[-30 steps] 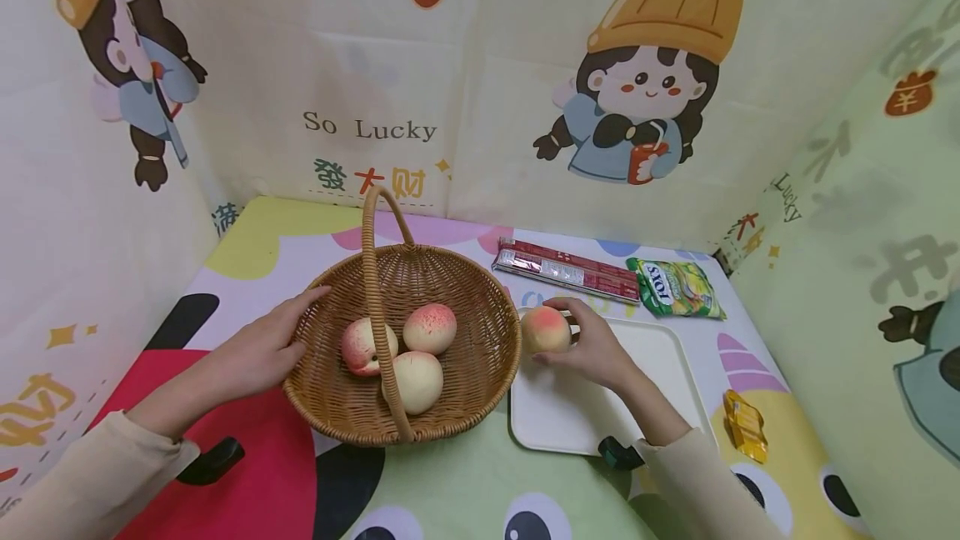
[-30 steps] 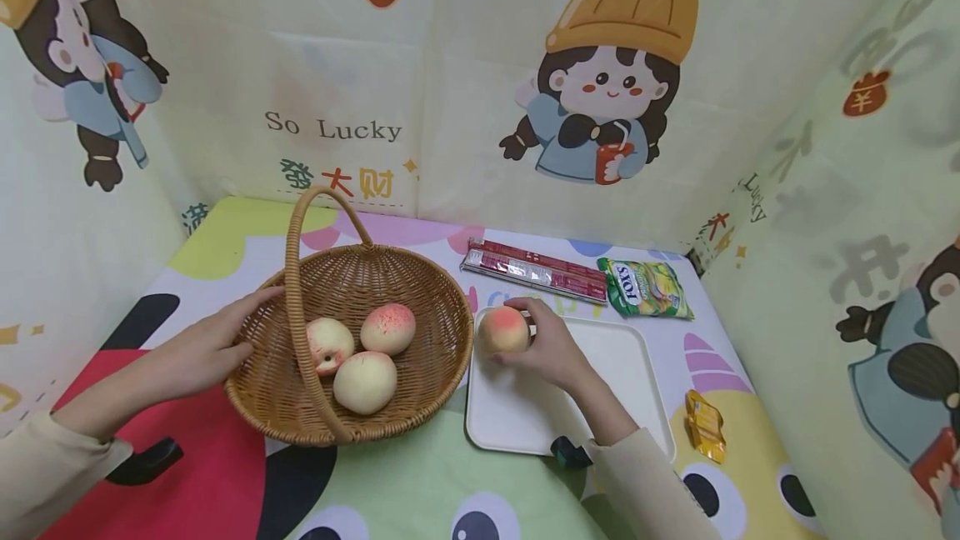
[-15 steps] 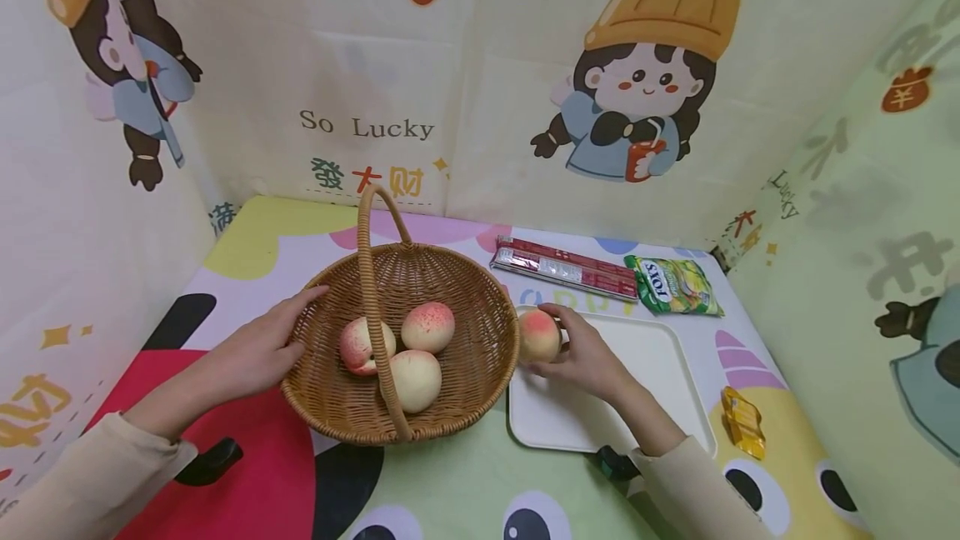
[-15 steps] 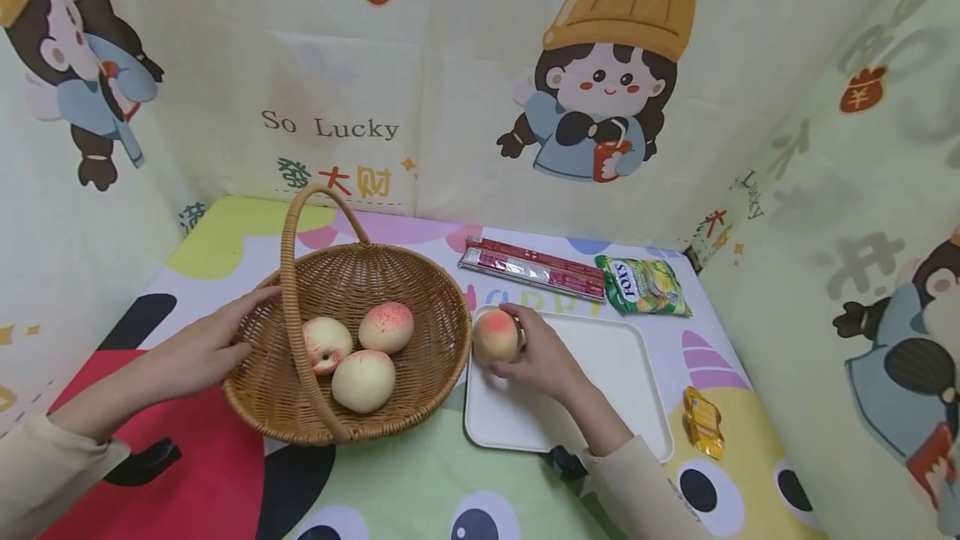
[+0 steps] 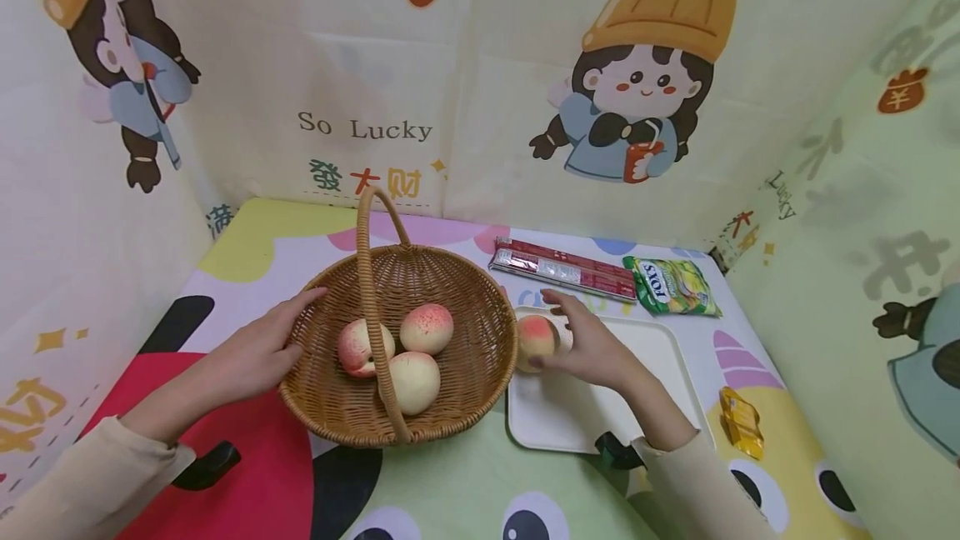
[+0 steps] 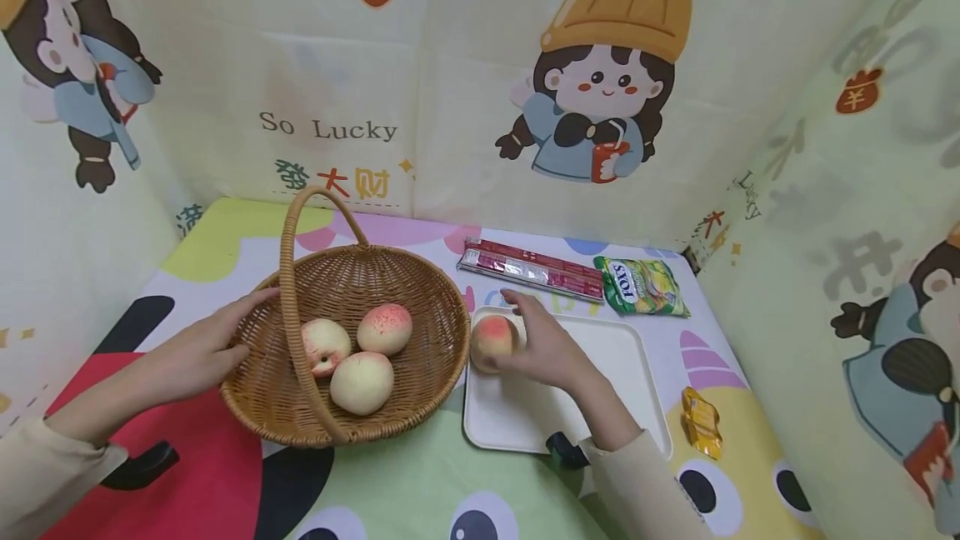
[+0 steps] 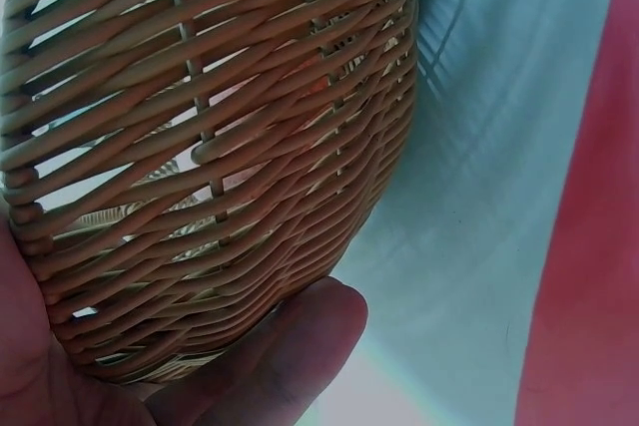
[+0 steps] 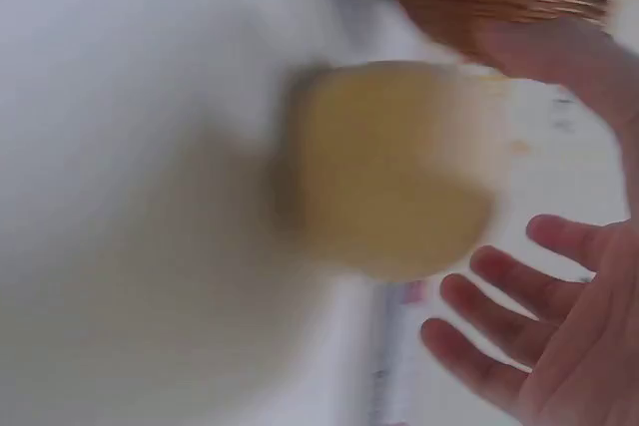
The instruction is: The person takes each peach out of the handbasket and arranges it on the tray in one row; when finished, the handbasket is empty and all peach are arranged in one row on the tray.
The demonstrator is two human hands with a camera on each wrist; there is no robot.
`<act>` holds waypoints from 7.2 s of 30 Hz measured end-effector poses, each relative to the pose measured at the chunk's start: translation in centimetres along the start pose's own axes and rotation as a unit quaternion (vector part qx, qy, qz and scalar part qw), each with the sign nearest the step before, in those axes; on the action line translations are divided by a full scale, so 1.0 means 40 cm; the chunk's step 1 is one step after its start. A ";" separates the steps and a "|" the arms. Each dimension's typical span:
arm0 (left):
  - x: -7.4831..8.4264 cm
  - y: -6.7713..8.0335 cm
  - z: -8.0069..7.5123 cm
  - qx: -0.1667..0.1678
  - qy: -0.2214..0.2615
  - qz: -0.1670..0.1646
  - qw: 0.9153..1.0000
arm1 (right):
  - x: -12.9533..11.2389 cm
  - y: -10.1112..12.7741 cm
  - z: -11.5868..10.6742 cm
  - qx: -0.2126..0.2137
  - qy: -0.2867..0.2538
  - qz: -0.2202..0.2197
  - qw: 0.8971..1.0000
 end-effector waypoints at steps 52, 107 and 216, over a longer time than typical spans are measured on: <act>-0.005 -0.007 0.009 -0.003 0.038 -0.001 0.999 | -0.288 -0.131 0.188 -0.075 0.253 -0.145 0.954; -0.004 -0.010 0.010 -0.003 0.019 -0.006 1.000 | 0.113 0.063 -0.107 -0.026 0.155 0.044 0.987; 0.003 -0.005 0.016 -0.003 0.017 -0.010 1.000 | 0.220 0.136 -0.193 0.081 0.179 0.099 0.976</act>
Point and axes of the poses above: each hand's wrist, its own y-axis away from the middle knuckle, its own z-axis out of the palm, x = y × z, the point moved 2 cm from there along -y, towards the middle knuckle, and after that the axes turned 7 degrees about x, right-handed, at the moved point
